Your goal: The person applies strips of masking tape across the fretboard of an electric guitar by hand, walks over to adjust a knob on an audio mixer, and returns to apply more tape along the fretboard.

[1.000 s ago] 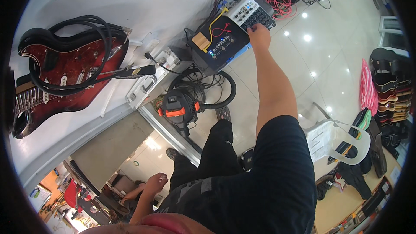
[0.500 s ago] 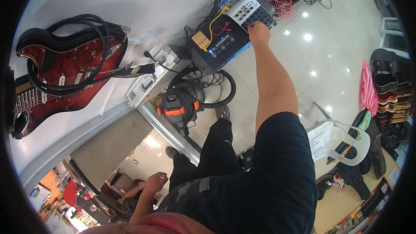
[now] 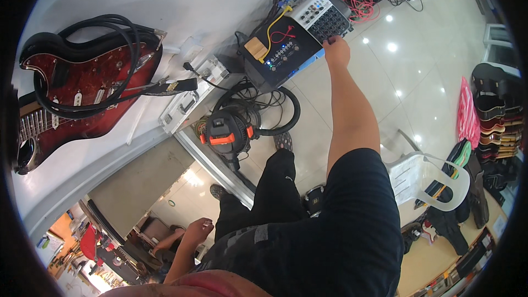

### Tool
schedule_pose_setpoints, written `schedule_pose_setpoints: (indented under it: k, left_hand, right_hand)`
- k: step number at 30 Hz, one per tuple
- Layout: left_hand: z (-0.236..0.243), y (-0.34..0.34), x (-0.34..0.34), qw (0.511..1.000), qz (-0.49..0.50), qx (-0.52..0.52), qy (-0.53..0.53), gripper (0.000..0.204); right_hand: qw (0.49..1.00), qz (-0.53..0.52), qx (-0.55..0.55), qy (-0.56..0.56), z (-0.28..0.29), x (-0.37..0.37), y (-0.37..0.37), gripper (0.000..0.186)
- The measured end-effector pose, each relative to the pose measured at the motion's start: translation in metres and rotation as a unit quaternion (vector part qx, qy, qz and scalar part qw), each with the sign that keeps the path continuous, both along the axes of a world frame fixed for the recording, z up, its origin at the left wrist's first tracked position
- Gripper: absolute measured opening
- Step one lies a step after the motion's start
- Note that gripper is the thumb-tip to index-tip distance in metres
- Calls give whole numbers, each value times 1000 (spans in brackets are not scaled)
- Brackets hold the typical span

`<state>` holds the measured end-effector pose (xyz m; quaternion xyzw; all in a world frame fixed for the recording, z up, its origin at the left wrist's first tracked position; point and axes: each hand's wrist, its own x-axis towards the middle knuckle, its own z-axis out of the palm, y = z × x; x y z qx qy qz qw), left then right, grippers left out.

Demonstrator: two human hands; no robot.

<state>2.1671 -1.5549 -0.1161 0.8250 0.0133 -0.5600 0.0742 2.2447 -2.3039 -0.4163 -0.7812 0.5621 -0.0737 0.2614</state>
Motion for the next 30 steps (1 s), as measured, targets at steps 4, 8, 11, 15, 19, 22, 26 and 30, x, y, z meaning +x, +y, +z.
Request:
schedule_pose_setpoints:
  k: [4,8,11,15,19,22,26,30]
  left_hand:
    - [-6,7,-3,1000,-11,-2,-2,37]
    - [-3,1,2,1000,-25,8,0,37]
    - [-1,-3,5,999,-31,-6,-15,36]
    - [-1,-1,4,999,-26,-22,-30,36]
    - [-4,5,2,999,-28,-10,-11,37]
    - [-7,11,-1,1000,-26,1,-6,38]
    - [-5,5,1,1000,-24,-8,-9,37]
    - [-7,8,-1,999,-16,-25,-22,37]
  right_hand:
    - [999,24,-1,-25,-11,-2,-8,33]
    - [999,31,2,-36,-8,-1,-4,29]
    - [999,35,1,-27,-5,-1,-3,29]
    - [999,37,-5,-20,-5,-3,-6,29]
    - [999,42,-4,-12,-2,-2,-4,30]
    - [999,43,2,-7,0,-3,-3,29]
    - [999,37,5,-5,-4,-4,-6,29]
    - [999,37,-7,-24,-5,-8,1,35]
